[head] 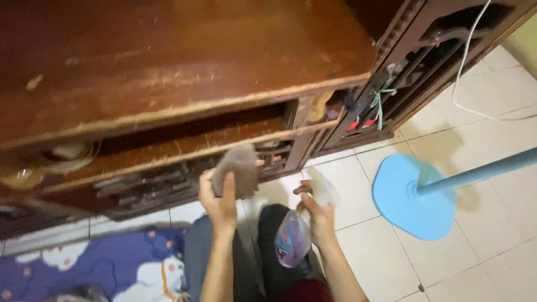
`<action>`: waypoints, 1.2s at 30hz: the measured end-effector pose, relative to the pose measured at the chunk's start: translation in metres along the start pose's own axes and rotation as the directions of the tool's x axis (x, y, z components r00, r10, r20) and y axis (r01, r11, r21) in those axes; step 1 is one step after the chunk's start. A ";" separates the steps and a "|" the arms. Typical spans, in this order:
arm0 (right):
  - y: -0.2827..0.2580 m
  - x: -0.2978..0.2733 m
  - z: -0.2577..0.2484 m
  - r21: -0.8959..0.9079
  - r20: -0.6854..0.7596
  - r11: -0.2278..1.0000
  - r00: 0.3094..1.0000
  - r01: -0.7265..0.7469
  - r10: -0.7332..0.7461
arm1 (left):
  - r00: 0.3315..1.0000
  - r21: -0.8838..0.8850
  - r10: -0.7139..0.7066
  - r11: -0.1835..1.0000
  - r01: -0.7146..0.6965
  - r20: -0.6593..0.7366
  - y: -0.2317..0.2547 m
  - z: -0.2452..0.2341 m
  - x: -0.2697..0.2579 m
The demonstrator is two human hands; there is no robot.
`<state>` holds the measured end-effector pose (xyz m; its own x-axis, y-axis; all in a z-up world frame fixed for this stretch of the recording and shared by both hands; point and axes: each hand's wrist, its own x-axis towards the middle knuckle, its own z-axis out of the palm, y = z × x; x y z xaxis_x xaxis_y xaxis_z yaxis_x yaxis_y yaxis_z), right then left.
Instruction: The person wipes down the tabletop of a wooden cabinet with a cloth, cleans inside the open shelf, applies cleaner from a spray bottle, and wipes the lower cabinet doors with the cloth.
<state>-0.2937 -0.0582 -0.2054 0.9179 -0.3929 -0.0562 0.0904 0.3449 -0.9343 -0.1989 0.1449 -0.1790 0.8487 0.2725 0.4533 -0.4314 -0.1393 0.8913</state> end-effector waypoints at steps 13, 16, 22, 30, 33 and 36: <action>0.120 -0.015 0.072 0.162 0.220 0.986 0.976 -0.028 -0.008 | 0.958 -0.003 0.093 0.995 -0.098 -0.271 -0.029 -0.093 0.058; 0.124 -0.012 0.095 0.144 0.308 0.990 0.950 -0.005 -0.040 | 0.939 -0.044 0.201 0.974 -0.222 -0.279 -0.020 -0.101 0.093; 0.091 0.042 0.102 -0.132 0.534 0.991 0.844 0.018 0.056 | 0.960 -0.129 0.225 0.961 -0.247 -0.165 -0.028 -0.108 0.112; 0.087 0.128 0.064 0.089 0.531 0.964 0.831 -0.252 0.168 | 0.906 -0.512 -0.199 0.859 -0.024 -0.375 -0.059 -0.075 0.093; 0.092 0.141 0.064 0.305 0.511 0.869 0.837 -0.389 0.196 | 0.870 -0.571 -0.277 0.821 -0.005 -0.407 -0.065 -0.056 0.095; 0.101 0.143 0.069 0.384 0.502 0.898 0.865 -0.214 -0.008 | 0.860 -0.576 -0.284 0.817 -0.015 -0.425 -0.066 -0.047 0.097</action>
<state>-0.1266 -0.0204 -0.2833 0.9871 0.0849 0.1356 0.0330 0.7213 -0.6918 -0.1025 0.2249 -0.1942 0.7219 0.6783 0.1370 -0.5417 0.4308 0.7218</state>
